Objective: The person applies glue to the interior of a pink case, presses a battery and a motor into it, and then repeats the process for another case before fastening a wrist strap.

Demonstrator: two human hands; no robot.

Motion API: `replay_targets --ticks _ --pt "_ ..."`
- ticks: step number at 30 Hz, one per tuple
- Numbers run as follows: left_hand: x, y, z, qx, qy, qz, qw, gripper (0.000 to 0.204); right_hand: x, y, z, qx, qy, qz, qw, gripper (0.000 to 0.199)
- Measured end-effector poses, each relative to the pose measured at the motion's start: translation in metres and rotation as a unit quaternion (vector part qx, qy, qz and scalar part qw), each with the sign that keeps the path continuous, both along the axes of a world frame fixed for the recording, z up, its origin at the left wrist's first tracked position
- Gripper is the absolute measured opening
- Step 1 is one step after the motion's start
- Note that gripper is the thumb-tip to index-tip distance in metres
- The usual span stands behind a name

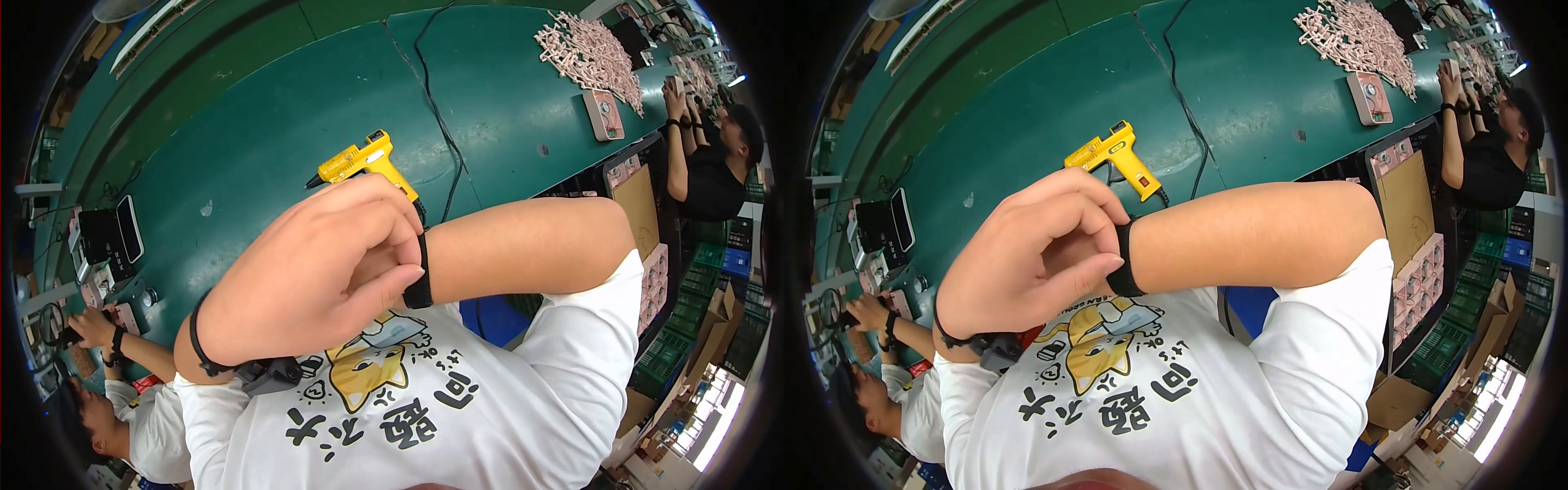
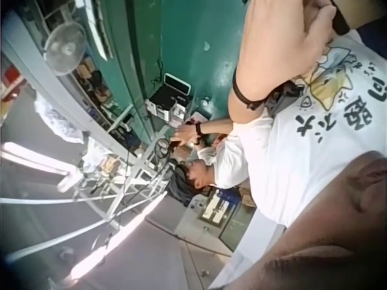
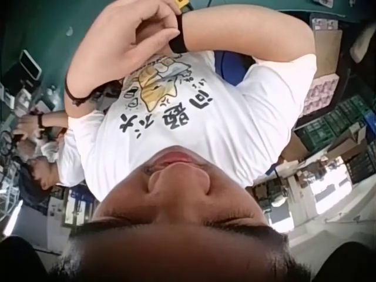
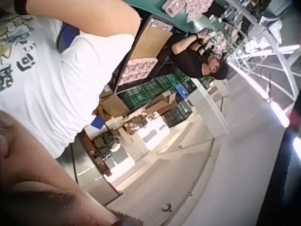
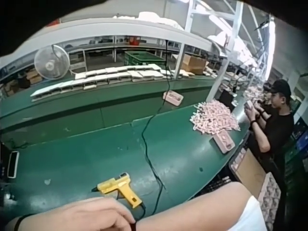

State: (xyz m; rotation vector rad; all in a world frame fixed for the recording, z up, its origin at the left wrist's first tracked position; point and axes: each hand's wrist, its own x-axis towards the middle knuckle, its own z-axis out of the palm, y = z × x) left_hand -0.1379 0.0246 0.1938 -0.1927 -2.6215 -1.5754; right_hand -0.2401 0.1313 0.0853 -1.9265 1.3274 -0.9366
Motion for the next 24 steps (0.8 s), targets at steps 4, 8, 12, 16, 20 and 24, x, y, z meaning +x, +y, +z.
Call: replay_targets --ticks 4,8,12,16,20,24 --pt "-0.001 0.0 0.003 -0.004 -0.038 -0.026 0.999 0.014 0.005 -0.002 0.001 0.025 -0.007 0.008 1.0 0.028" --pt "0.0 -0.003 0.003 -0.004 -0.038 -0.049 0.998 0.011 0.006 0.0 0.003 0.049 -0.017 0.01 0.999 0.029" --pt "0.0 -0.004 0.0 0.01 -0.035 -0.059 0.998 0.008 0.004 0.001 0.004 0.075 -0.029 0.014 0.997 0.03" --pt "-0.001 -0.007 0.0 0.023 -0.038 -0.065 0.997 0.007 0.005 0.003 0.005 0.102 -0.04 0.022 0.994 0.031" --pt "0.001 -0.007 0.0 0.044 -0.057 -0.06 0.996 0.006 0.01 0.001 0.004 0.104 -0.039 0.04 0.993 0.032" --pt "0.0 -0.01 0.0 0.075 -0.063 -0.062 0.993 0.006 0.015 0.001 -0.003 0.09 -0.061 0.037 0.993 0.03"
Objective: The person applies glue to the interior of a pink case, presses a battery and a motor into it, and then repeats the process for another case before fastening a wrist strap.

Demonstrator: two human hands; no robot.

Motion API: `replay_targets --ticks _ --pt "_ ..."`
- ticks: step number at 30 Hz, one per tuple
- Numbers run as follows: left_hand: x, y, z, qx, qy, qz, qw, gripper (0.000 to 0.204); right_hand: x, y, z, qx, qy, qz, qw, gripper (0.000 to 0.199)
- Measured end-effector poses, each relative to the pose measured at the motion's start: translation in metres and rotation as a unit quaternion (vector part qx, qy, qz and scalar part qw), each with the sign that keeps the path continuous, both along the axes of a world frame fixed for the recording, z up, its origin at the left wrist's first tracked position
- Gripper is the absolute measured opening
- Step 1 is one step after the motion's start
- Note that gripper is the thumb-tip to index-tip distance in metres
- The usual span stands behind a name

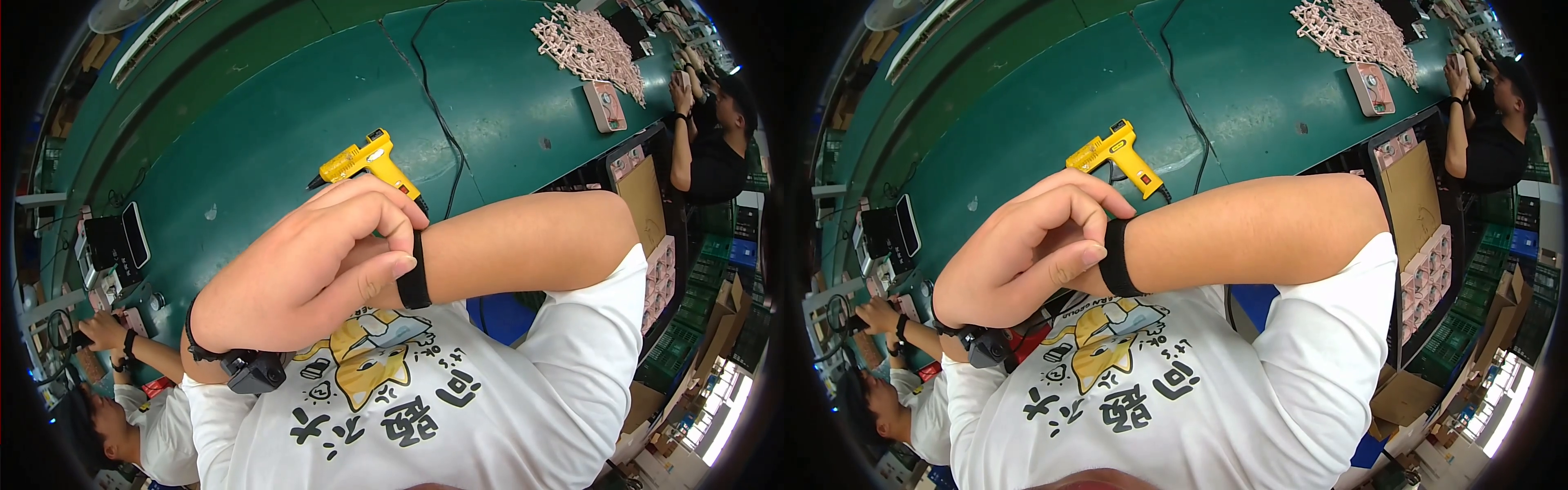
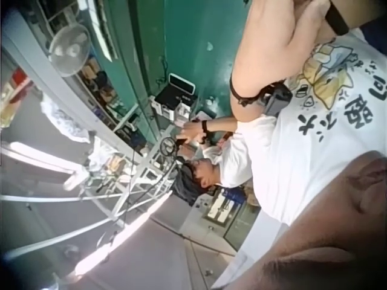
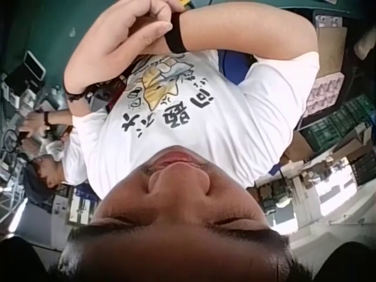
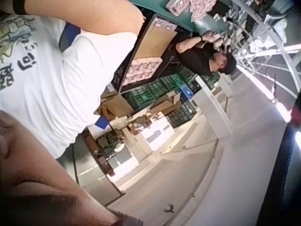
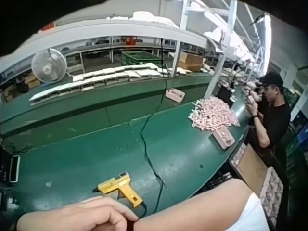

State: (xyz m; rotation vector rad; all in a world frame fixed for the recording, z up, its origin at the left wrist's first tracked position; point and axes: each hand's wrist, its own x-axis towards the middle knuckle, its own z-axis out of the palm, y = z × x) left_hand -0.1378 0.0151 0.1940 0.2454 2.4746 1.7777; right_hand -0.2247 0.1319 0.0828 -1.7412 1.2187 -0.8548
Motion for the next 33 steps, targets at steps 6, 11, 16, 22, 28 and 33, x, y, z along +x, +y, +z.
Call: replay_targets --ticks 6,11,16,22,28,33 --pt "0.0 -0.005 -0.002 0.033 -0.006 0.008 0.999 0.007 0.012 -0.007 0.003 -0.006 0.115 0.0 0.993 0.022" --pt "-0.002 -0.014 -0.008 0.066 -0.019 0.066 0.995 0.01 0.016 -0.019 0.019 -0.054 0.403 0.091 0.909 0.016" --pt "-0.024 -0.064 -0.036 0.081 -0.053 0.256 0.962 0.016 0.012 -0.025 0.035 -0.071 0.545 0.147 0.823 0.009" --pt "-0.053 -0.195 -0.124 -0.043 -0.032 0.35 0.935 0.017 0.003 -0.013 0.033 -0.08 0.498 0.121 0.855 0.002" --pt "-0.056 -0.297 -0.171 -0.072 -0.091 0.522 0.845 0.019 -0.007 -0.001 0.02 -0.075 0.482 0.087 0.869 0.004" --pt "-0.045 -0.341 -0.197 0.111 -0.045 0.596 0.794 0.033 -0.013 0.004 0.014 -0.064 0.389 0.072 0.916 0.005"
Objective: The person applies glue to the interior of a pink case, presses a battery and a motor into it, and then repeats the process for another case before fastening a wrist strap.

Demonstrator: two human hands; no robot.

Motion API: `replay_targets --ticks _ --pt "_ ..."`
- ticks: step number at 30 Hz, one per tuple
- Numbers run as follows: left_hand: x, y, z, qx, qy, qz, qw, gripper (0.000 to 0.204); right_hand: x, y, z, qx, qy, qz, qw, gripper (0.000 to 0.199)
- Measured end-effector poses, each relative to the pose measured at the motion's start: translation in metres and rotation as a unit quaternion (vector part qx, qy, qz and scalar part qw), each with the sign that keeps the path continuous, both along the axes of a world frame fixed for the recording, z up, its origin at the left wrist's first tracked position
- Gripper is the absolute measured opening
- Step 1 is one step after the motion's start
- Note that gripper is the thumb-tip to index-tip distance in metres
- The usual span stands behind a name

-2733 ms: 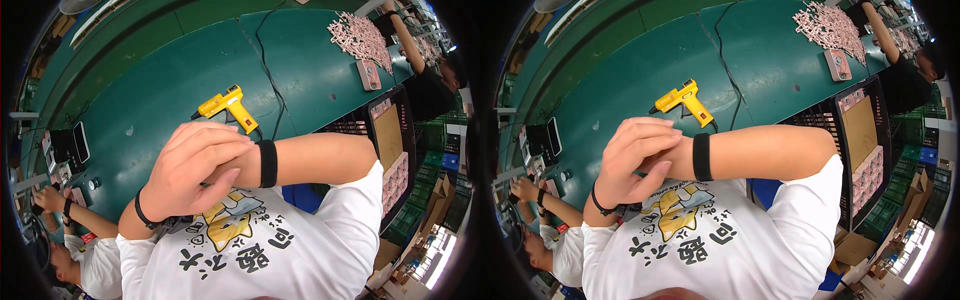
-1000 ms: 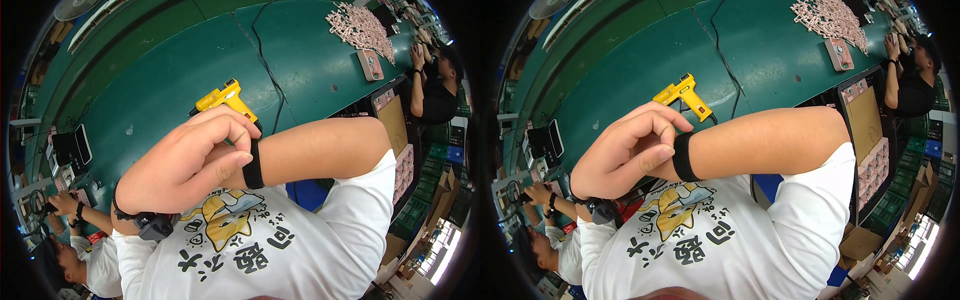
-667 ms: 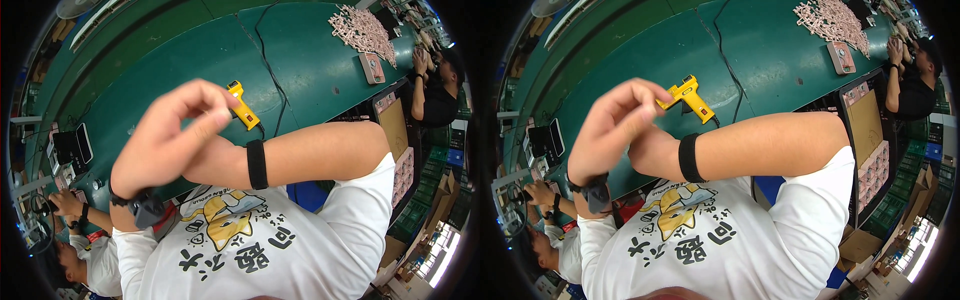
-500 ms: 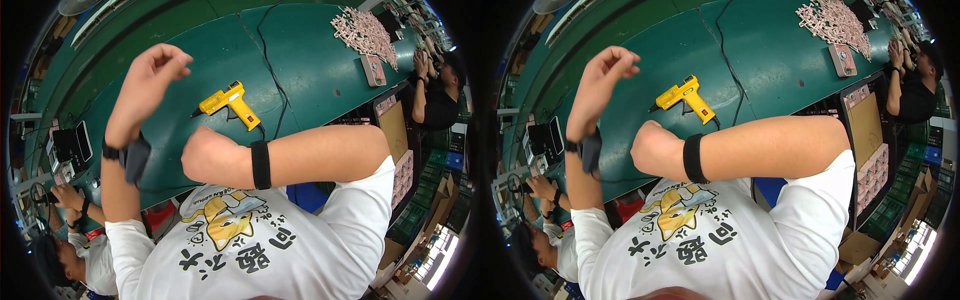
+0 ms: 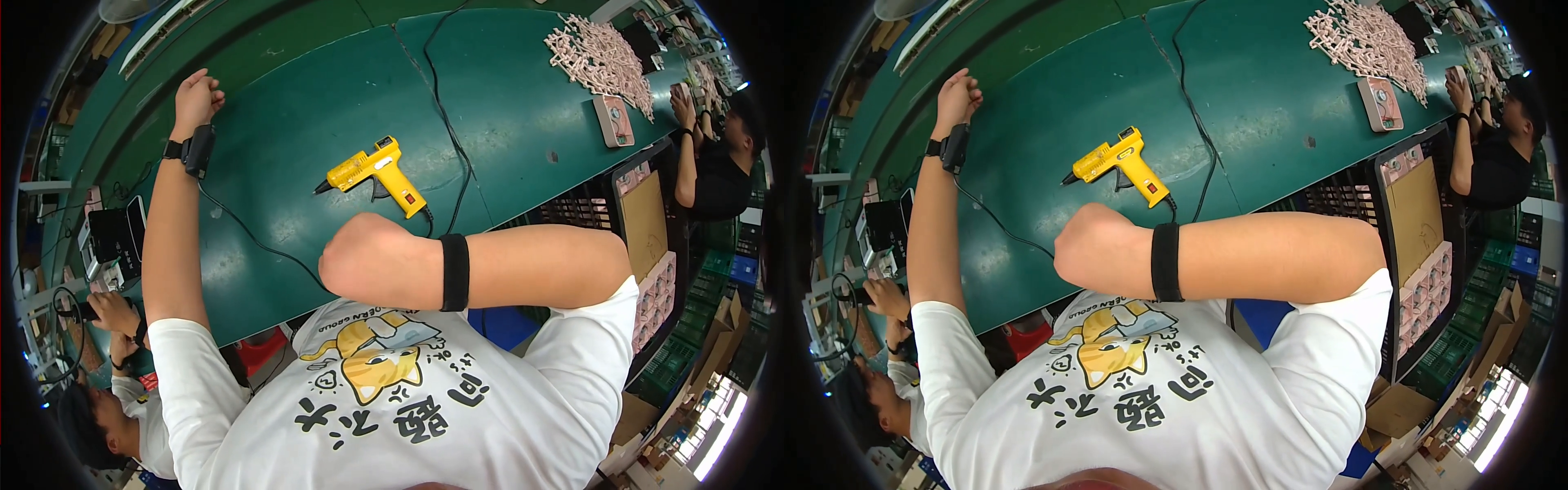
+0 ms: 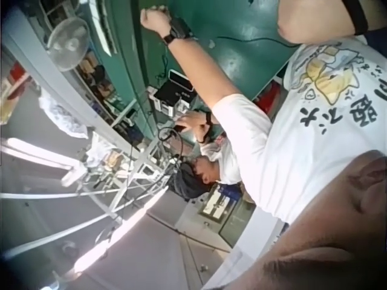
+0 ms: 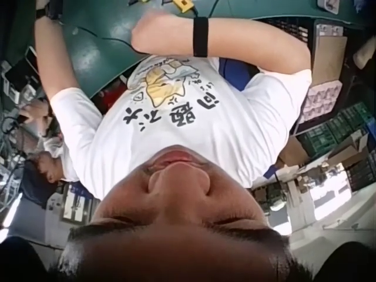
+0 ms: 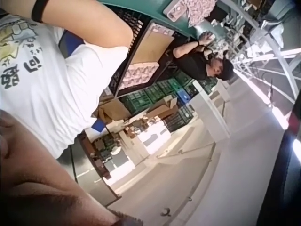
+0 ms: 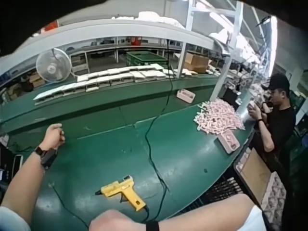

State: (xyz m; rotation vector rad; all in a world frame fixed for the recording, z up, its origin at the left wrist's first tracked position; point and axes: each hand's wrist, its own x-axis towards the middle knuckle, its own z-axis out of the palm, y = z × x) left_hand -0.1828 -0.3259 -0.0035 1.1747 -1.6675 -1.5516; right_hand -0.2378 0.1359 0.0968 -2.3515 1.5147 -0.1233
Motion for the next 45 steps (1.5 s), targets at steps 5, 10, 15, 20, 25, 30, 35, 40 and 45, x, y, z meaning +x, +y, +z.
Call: replay_targets --ticks 5,10,15,20,25,30,35,40,45 --pt "-0.005 0.021 0.001 -0.059 -0.002 -0.03 0.998 0.046 -0.001 -0.006 0.006 0.098 -0.114 0.02 0.988 0.016" --pt "-0.014 0.084 0.034 -0.174 -0.026 -0.069 0.982 0.043 0.002 -0.015 0.015 0.152 -0.181 0.025 0.971 0.028" --pt "-0.021 0.133 0.063 -0.218 -0.127 -0.262 0.931 0.031 -0.002 -0.025 0.021 0.219 -0.224 0.06 0.948 0.034" --pt "0.001 0.191 0.08 -0.114 -0.068 -0.359 0.924 0.017 -0.001 -0.026 0.025 0.253 -0.275 0.048 0.926 0.034" --pt "0.037 0.264 0.1 -0.122 0.09 -0.326 0.933 0.016 -0.012 -0.02 0.024 0.256 -0.322 0.008 0.911 0.037" --pt "0.095 0.271 0.082 0.005 0.058 -0.324 0.944 0.011 -0.021 -0.02 0.015 0.228 -0.287 -0.018 0.93 0.038" --pt "0.114 0.301 0.086 -0.068 0.134 -0.28 0.948 0.011 -0.019 -0.026 0.012 0.221 -0.254 -0.043 0.94 0.03" --pt "0.093 0.347 0.125 -0.401 0.155 -0.337 0.838 0.032 -0.014 -0.026 -0.035 0.064 -0.365 -0.03 0.928 0.023" --pt "0.085 0.365 0.121 -0.419 0.169 -0.334 0.827 0.034 -0.009 -0.027 -0.041 0.037 -0.423 -0.037 0.905 0.02"
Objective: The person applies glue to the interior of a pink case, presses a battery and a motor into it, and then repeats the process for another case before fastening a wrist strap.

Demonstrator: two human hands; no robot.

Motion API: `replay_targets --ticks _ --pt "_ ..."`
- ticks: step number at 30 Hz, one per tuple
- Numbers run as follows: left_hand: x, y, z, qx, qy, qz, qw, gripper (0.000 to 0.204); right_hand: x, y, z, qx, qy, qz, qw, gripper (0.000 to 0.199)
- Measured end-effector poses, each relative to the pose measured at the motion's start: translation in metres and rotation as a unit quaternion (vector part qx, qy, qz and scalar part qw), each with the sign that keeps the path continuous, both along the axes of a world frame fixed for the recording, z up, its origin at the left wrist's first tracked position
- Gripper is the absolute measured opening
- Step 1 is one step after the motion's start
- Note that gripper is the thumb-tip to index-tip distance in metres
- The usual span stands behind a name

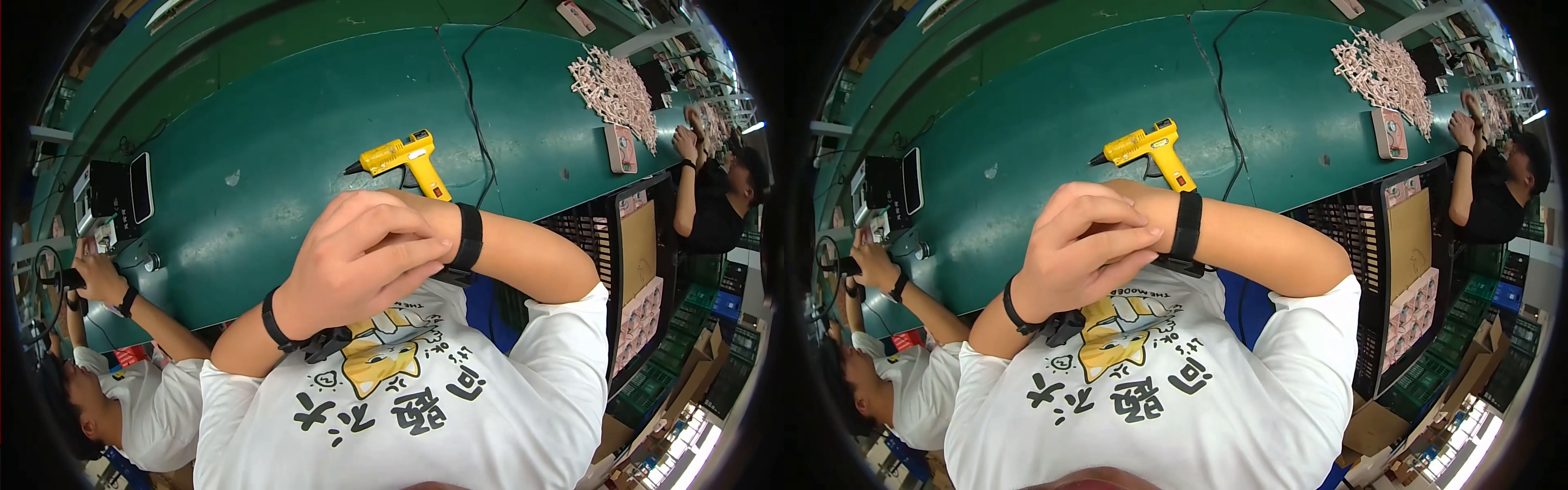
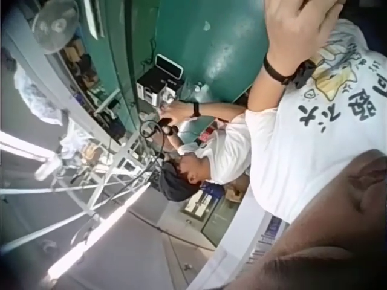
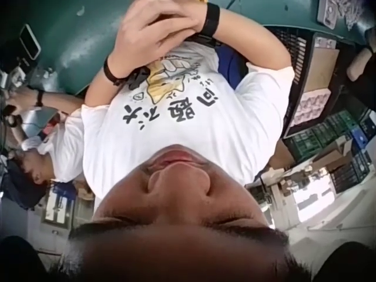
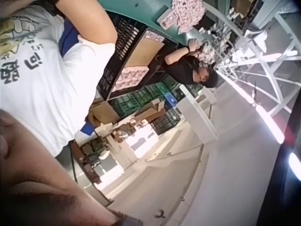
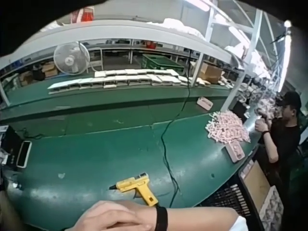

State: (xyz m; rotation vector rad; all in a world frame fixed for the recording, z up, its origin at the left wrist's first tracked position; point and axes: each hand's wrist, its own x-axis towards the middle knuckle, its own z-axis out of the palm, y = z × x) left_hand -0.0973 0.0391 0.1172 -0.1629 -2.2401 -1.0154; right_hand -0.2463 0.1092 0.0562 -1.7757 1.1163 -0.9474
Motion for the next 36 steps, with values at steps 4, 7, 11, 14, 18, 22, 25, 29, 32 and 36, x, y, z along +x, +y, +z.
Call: replay_targets --ticks 4,7,11,14,18,22,25,29,32,36 --pt "0.004 0.001 -0.008 -0.026 0.037 0.011 0.999 0.038 0.004 -0.004 0.003 0.075 0.019 0.004 0.997 0.019" --pt "0.011 -0.001 -0.009 -0.043 0.04 0.012 0.998 0.032 0.007 -0.008 0.005 0.132 0.031 0.011 0.991 0.018" --pt "0.013 -0.002 -0.002 -0.053 0.013 0.013 0.998 0.027 0.008 -0.011 0.002 0.161 0.068 0.019 0.985 0.017" --pt "0.017 -0.01 -0.002 -0.029 0.009 0.005 1.0 0.023 0.007 -0.006 0.004 0.104 0.102 0.017 0.989 0.016" --pt "0.031 -0.035 -0.005 0.062 0.033 0.097 0.993 0.015 0.013 -0.005 0.038 0.054 0.195 0.019 0.979 0.015" --pt "0.039 -0.086 -0.039 0.288 0.055 0.249 0.923 0.012 0.02 -0.003 0.053 0.092 0.339 -0.006 0.936 0.021" --pt "0.047 -0.114 -0.062 0.365 0.049 0.325 0.871 0.021 0.019 0.011 0.037 -0.123 0.358 -0.098 0.92 0.025" --pt "0.048 -0.138 -0.087 0.414 0.035 0.346 0.841 0.028 0.014 0.011 0.033 -0.246 0.402 -0.147 0.87 0.028" --pt "0.039 -0.153 -0.101 0.447 0.008 0.343 0.826 0.032 0.01 0.013 0.033 -0.246 0.415 -0.145 0.864 0.028" --pt "0.013 -0.194 -0.12 0.466 -0.002 0.337 0.818 0.035 0.004 0.015 0.029 -0.236 0.414 -0.151 0.866 0.028"
